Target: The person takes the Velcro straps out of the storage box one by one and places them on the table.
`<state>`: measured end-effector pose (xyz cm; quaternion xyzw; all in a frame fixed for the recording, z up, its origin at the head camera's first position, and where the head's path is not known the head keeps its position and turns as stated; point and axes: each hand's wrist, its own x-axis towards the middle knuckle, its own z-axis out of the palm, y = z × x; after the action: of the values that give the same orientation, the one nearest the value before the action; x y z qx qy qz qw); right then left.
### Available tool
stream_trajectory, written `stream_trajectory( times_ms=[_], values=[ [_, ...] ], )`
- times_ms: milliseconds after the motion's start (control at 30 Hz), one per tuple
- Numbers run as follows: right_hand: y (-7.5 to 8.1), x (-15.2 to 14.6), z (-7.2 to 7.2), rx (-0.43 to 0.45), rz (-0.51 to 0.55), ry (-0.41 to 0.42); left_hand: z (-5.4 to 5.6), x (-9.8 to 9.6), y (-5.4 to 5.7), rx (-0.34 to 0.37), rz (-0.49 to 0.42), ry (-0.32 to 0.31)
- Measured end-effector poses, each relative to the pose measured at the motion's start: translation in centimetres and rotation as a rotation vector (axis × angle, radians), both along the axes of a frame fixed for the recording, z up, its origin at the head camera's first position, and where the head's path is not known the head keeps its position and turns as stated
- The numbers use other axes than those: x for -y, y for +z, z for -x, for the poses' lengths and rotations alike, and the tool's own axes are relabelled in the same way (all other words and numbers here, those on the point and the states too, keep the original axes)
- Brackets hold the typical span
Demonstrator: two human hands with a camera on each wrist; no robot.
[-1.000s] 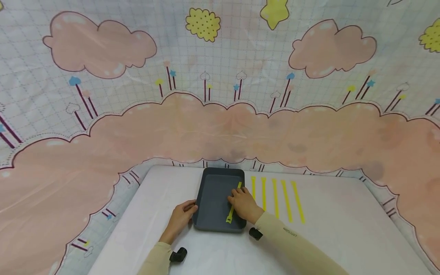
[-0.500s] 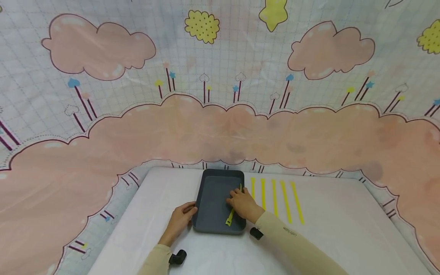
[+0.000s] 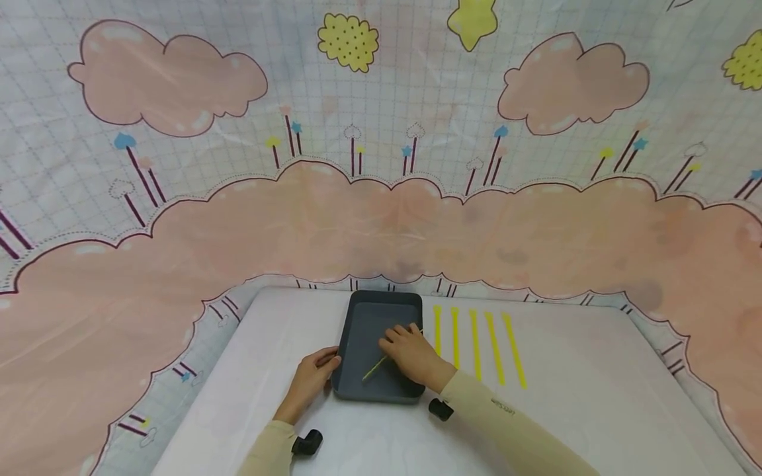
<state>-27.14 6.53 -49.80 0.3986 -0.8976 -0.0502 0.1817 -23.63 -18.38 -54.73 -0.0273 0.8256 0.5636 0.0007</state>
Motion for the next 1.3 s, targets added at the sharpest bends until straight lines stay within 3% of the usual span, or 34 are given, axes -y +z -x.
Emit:
stream_trajectory(
  times_ms=[400,600,767,967,1300],
  values=[
    [1.4,0.6,-0.4,-0.012,0.077,0.061,0.3,0.0,0.3,0.000,-0.007,0.009],
    [1.7,0.7,-0.7,-0.024,0.174,0.106,0.1,0.1,0.3,0.009,0.009,0.006],
    [2.1,0.5,-0.6,0.016,0.207,0.080,0.3,-0.1,0.7,0.006,0.010,0.008],
    [2.0,-0.2,-0.8,0.034,0.257,0.077,0.3,-0.1,0.3,0.027,0.000,0.004],
    [1.7,-0.9,-1.1,0.257,0.415,0.085,0.2,-0.1,0.2,0.011,-0.016,0.004]
  ],
)
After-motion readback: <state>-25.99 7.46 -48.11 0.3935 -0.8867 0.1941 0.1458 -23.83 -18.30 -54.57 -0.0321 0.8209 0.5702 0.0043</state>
